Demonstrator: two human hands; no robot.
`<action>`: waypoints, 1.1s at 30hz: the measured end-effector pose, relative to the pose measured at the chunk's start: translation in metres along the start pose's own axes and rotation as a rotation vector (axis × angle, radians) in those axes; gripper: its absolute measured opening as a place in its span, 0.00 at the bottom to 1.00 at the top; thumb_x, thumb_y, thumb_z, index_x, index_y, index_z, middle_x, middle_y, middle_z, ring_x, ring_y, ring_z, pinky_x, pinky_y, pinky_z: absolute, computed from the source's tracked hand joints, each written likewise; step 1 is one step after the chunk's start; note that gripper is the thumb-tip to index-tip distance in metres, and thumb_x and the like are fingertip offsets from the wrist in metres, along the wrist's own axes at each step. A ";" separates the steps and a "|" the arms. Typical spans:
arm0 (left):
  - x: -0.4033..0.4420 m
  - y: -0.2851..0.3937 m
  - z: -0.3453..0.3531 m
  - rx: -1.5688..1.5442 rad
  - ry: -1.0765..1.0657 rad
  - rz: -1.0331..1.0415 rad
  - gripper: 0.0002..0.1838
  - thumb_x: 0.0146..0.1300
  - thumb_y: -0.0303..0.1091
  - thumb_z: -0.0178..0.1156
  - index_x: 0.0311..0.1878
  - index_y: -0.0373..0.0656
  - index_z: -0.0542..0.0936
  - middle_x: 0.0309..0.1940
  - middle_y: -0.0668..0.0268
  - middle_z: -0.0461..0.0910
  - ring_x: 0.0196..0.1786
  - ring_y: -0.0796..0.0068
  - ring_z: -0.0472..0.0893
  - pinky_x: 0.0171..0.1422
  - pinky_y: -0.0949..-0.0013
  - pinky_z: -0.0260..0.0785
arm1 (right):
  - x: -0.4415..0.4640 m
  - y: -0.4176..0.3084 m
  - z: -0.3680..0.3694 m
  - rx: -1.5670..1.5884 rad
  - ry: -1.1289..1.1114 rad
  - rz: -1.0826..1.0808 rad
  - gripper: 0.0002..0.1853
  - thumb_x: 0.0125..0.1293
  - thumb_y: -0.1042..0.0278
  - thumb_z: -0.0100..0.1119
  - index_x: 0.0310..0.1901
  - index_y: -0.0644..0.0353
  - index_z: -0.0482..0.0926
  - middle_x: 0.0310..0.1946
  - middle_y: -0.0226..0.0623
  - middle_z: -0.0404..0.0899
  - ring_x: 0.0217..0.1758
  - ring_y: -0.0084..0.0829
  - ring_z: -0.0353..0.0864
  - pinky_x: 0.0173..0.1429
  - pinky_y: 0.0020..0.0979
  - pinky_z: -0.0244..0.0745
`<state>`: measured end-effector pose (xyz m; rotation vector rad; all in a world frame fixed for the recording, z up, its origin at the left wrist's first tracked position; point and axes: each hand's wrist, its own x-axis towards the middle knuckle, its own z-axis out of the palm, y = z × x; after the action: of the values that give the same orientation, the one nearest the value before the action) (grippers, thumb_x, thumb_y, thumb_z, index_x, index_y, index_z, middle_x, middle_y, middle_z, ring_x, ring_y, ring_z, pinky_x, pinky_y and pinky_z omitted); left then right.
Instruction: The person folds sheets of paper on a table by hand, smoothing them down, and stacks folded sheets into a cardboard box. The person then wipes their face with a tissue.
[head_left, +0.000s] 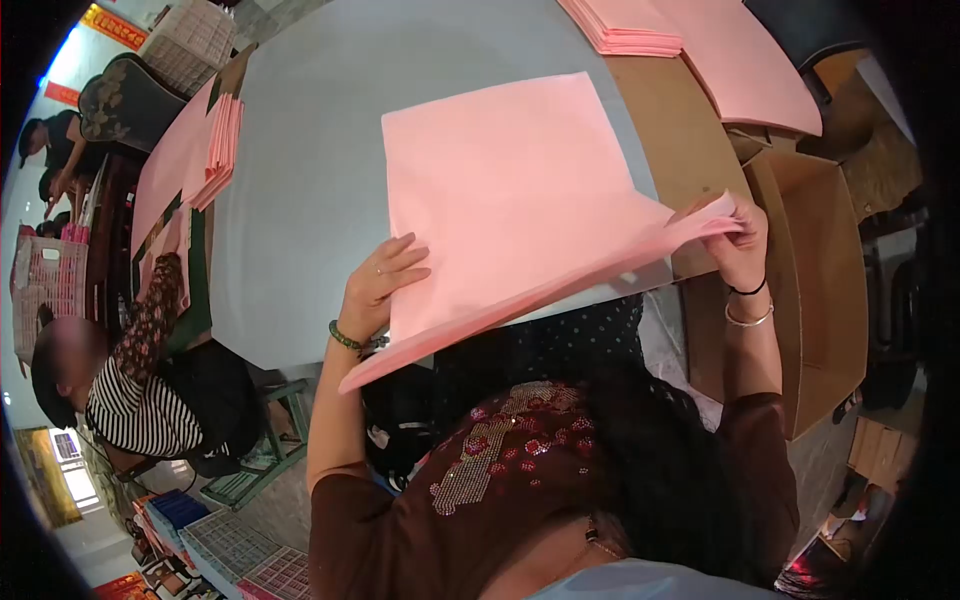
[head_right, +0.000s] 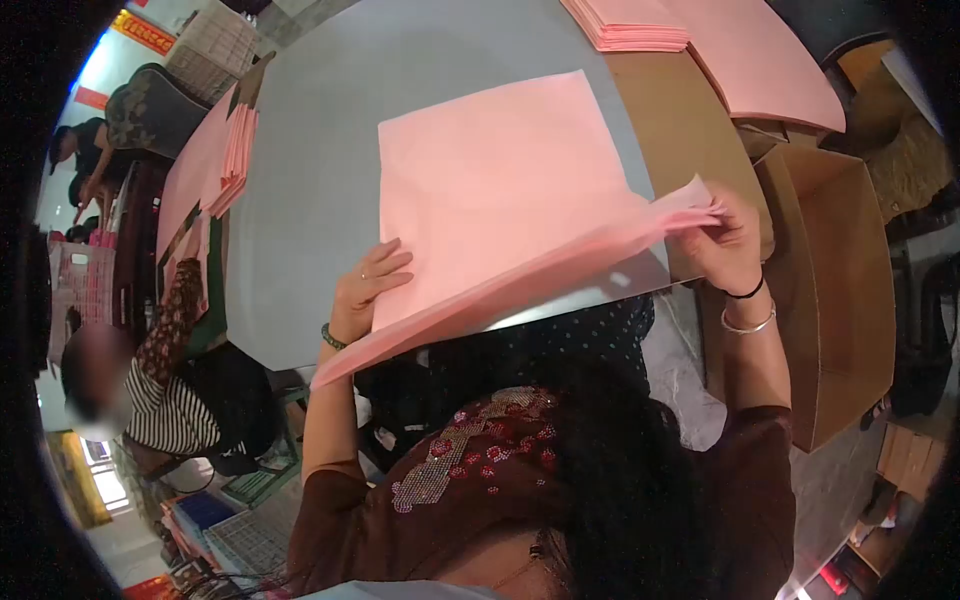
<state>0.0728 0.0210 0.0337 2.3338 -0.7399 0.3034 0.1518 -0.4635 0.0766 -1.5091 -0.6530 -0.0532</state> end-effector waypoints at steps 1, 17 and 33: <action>0.002 -0.001 -0.002 -0.136 -0.016 -0.046 0.16 0.56 0.28 0.68 0.50 0.47 0.87 0.59 0.59 0.83 0.69 0.50 0.74 0.72 0.49 0.66 | 0.002 -0.001 0.000 -0.079 0.073 -0.022 0.09 0.63 0.75 0.67 0.42 0.64 0.78 0.41 0.35 0.84 0.46 0.23 0.82 0.50 0.28 0.76; 0.036 0.014 0.009 -0.705 0.502 -0.937 0.11 0.71 0.39 0.65 0.35 0.41 0.84 0.25 0.78 0.75 0.24 0.87 0.66 0.29 0.80 0.56 | 0.137 0.079 0.017 -0.073 0.191 0.425 0.29 0.71 0.62 0.62 0.69 0.65 0.66 0.57 0.40 0.76 0.55 0.26 0.76 0.57 0.26 0.73; 0.052 0.002 0.014 -0.629 0.646 -0.948 0.10 0.70 0.38 0.65 0.35 0.43 0.82 0.28 0.75 0.78 0.25 0.88 0.69 0.25 0.80 0.56 | 0.074 0.079 -0.006 0.201 0.104 0.813 0.51 0.66 0.66 0.67 0.78 0.55 0.37 0.54 0.42 0.75 0.48 0.26 0.79 0.50 0.29 0.79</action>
<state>0.1139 -0.0120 0.0447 1.5871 0.5310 0.2973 0.2490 -0.4355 0.0373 -1.4659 0.0707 0.5352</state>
